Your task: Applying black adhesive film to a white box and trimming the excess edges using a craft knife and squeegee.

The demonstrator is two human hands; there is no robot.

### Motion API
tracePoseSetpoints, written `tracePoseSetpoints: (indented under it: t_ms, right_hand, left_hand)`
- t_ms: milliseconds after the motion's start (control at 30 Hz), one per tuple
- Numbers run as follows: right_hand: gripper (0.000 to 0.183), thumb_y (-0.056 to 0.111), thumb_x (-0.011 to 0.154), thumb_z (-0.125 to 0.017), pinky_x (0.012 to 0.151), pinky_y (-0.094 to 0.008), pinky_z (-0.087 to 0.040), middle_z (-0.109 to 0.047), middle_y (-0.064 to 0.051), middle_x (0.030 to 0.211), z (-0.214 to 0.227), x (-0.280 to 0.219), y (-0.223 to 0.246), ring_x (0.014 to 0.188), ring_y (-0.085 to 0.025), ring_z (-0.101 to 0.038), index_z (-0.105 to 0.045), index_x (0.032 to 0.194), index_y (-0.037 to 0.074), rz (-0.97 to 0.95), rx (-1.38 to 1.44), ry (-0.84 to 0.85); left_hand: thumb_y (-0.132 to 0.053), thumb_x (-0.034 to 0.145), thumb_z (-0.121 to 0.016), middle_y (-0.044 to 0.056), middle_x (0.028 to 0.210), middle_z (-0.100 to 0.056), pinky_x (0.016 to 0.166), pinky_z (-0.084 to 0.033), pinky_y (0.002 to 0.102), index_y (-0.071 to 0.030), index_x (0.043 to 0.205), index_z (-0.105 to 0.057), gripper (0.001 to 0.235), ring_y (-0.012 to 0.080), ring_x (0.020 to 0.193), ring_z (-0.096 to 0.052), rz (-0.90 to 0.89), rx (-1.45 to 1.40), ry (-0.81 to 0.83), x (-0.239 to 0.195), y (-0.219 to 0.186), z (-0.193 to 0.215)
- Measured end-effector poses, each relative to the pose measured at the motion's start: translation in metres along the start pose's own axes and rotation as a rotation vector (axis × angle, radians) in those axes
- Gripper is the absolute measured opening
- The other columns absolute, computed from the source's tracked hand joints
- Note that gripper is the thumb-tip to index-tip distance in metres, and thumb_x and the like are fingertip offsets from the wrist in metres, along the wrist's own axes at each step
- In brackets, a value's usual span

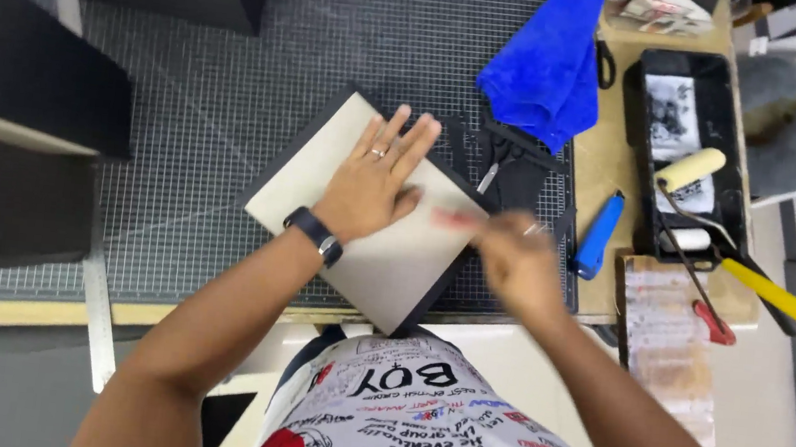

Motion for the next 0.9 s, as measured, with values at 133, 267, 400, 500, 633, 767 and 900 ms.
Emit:
tracePoseSetpoints:
  t_ms: [133, 267, 400, 500, 633, 767, 900]
  right_hand:
    - [0.039, 0.001, 0.095, -0.063, 0.093, -0.042, -0.047, -0.076, -0.002, 0.106, 0.013, 0.045, -0.041, 0.107, -0.031, -0.065, -0.077, 0.123, 0.024, 0.115, -0.051, 0.018]
    - [0.03, 0.008, 0.104, -0.057, 0.095, -0.041, -0.046, -0.074, 0.004, 0.111, 0.012, 0.049, -0.065, 0.109, -0.027, -0.063, -0.074, 0.121, 0.026, 0.217, -0.013, 0.144]
    - [0.022, 0.009, 0.105, -0.056, 0.096, -0.044, -0.045, -0.067, -0.002, 0.111, -0.003, 0.07, -0.09, 0.11, -0.03, -0.059, -0.069, 0.119, 0.02, 0.369, -0.09, 0.25]
    - [0.021, 0.008, 0.105, -0.055, 0.096, -0.047, -0.046, -0.067, -0.006, 0.109, -0.048, 0.126, -0.077, 0.109, -0.034, -0.061, -0.071, 0.115, 0.017, 0.559, -0.001, 0.19]
    - [0.02, 0.015, 0.108, -0.051, 0.099, -0.047, -0.046, -0.064, -0.007, 0.111, -0.122, 0.202, -0.064, 0.112, -0.033, -0.059, -0.07, 0.115, 0.017, 0.719, 0.026, 0.138]
    - [0.02, 0.008, 0.105, -0.056, 0.096, -0.046, -0.047, -0.065, -0.006, 0.103, -0.133, 0.226, -0.051, 0.108, -0.032, -0.062, -0.072, 0.114, 0.015, 0.713, 0.161, 0.187]
    - [0.022, 0.014, 0.11, -0.049, 0.098, -0.047, -0.045, -0.063, -0.004, 0.108, -0.077, 0.191, -0.085, 0.111, -0.033, -0.059, -0.07, 0.114, 0.015, 0.693, 0.123, 0.263]
  left_hand:
    - [-0.042, 0.098, -0.061, 0.022, 0.15, -0.056, 0.125, -0.023, 0.05, -0.008, 0.166, -0.015, 0.089, 0.0359, 0.146, -0.046, 0.05, -0.013, -0.01, -0.016, 0.012, -0.017]
    - [-0.028, 0.094, -0.074, 0.021, 0.137, -0.059, 0.11, -0.041, 0.057, -0.021, 0.165, -0.025, 0.087, 0.0423, 0.122, -0.062, 0.361, 0.02, -0.182, -0.022, 0.039, 0.012]
    - [-0.043, 0.107, -0.057, 0.026, 0.126, -0.068, 0.103, -0.046, 0.056, -0.003, 0.164, -0.016, 0.081, 0.0447, 0.117, -0.067, 0.633, 0.064, -0.198, -0.029, 0.059, 0.003]
    - [-0.047, 0.108, -0.05, 0.021, 0.13, -0.067, 0.103, -0.047, 0.05, -0.007, 0.166, -0.011, 0.08, 0.0399, 0.12, -0.066, 0.64, 0.105, -0.09, -0.025, 0.058, 0.006]
    - [-0.042, 0.11, -0.045, 0.019, 0.129, -0.067, 0.102, -0.048, 0.048, -0.009, 0.166, -0.009, 0.075, 0.0376, 0.118, -0.066, 0.642, 0.124, -0.105, -0.024, 0.068, -0.002]
    - [-0.033, 0.11, -0.043, 0.018, 0.129, -0.068, 0.101, -0.049, 0.047, -0.01, 0.166, -0.009, 0.07, 0.036, 0.116, -0.067, 0.628, 0.122, -0.101, -0.028, 0.066, -0.005]
    - [-0.03, 0.11, -0.041, 0.017, 0.13, -0.068, 0.104, -0.047, 0.046, -0.012, 0.167, -0.006, 0.07, 0.0351, 0.119, -0.066, 0.605, 0.063, -0.031, -0.022, 0.067, 0.005]
Point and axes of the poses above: each hand's wrist, its own x-axis towards the middle knuckle, its own z-axis out of the back of the hand, y = z × x, the point moved 1 cm from there along x, towards the middle knuckle
